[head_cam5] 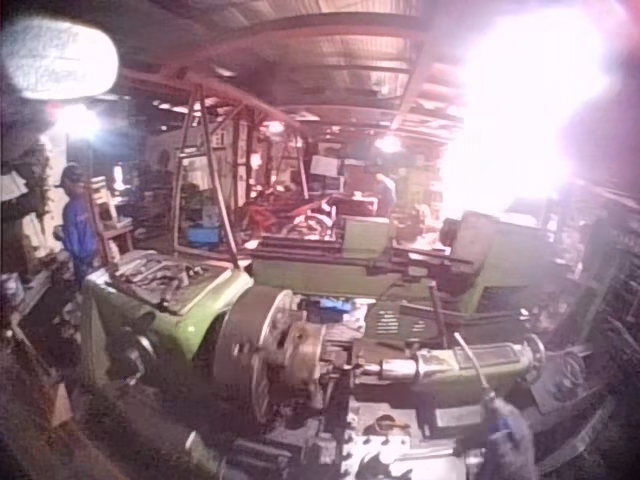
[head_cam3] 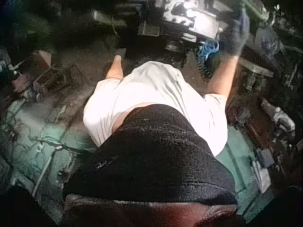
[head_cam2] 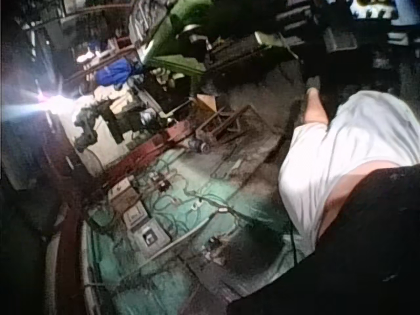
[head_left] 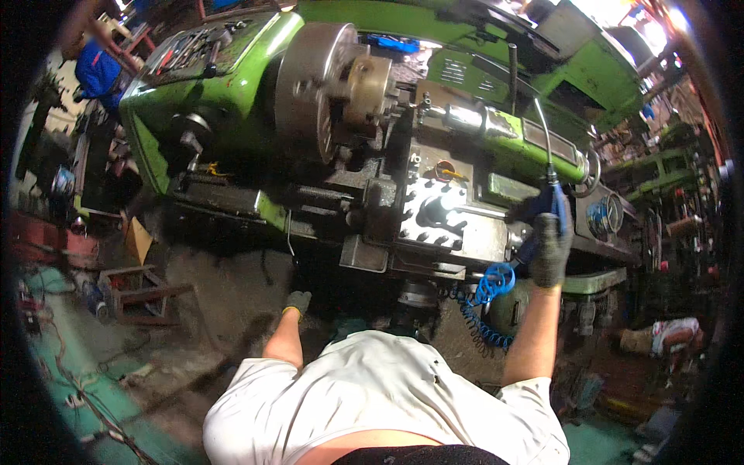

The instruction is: The person operates a green metalworking machine, likely a lathe, by adjusting controls and using a handheld tool to work on a rotating metal part. They repeatedly move the tool carriage and make fine adjustments to the setup while the machine runs.

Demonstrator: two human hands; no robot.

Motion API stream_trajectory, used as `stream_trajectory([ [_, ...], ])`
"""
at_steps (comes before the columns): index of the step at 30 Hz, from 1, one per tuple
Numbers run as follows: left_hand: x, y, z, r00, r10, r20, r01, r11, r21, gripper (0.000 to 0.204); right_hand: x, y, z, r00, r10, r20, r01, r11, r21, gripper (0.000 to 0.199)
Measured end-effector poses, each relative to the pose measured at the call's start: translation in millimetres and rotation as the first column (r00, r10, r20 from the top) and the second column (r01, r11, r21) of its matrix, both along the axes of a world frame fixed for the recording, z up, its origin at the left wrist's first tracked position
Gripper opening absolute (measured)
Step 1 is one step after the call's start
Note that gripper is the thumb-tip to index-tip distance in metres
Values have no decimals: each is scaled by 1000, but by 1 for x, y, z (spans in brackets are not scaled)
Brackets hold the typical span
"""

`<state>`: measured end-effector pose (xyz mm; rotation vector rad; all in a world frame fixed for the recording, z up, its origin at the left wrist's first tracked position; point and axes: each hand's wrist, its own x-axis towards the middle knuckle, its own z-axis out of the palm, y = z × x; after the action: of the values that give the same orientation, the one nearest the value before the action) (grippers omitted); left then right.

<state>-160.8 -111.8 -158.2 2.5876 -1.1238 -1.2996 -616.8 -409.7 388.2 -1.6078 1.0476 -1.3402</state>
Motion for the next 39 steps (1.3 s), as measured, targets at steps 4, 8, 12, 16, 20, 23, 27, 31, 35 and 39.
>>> stream_trajectory([
  [4,1,36,-10,986,126,113,-124,992,-25,50,-86,-66,28,988,153,25,-154,962,225,79],
  [8,-23,81,17,986,103,128,-107,994,29,47,-71,-125,43,964,248,-93,-180,870,458,74],
  [12,-65,118,35,997,-20,80,13,996,83,45,-47,-209,-29,846,413,-338,-275,880,386,55],
  [16,-93,145,49,991,-113,77,104,988,110,42,25,-254,-92,689,410,-597,-448,889,94,59],
  [20,-118,171,57,974,-205,99,195,975,105,40,70,-249,-71,601,521,-607,-376,854,360,54],
  [23,-131,185,59,956,-270,119,258,961,102,39,78,-262,-89,613,499,-612,-408,864,295,53],
  [27,-153,205,65,966,-254,52,244,959,145,35,89,-272,-103,623,456,-636,-437,877,200,55],
  [31,-169,208,68,987,153,-55,-142,977,160,36,90,-292,-125,530,411,-742,-431,884,181,52],
  [35,-174,218,67,975,-140,170,151,987,-52,37,91,-277,-112,575,428,-698,-480,867,136,51],
  [39,-169,198,70,774,600,-203,-543,794,273,35,89,-278,-108,573,411,-710,-451,880,145,54],
])
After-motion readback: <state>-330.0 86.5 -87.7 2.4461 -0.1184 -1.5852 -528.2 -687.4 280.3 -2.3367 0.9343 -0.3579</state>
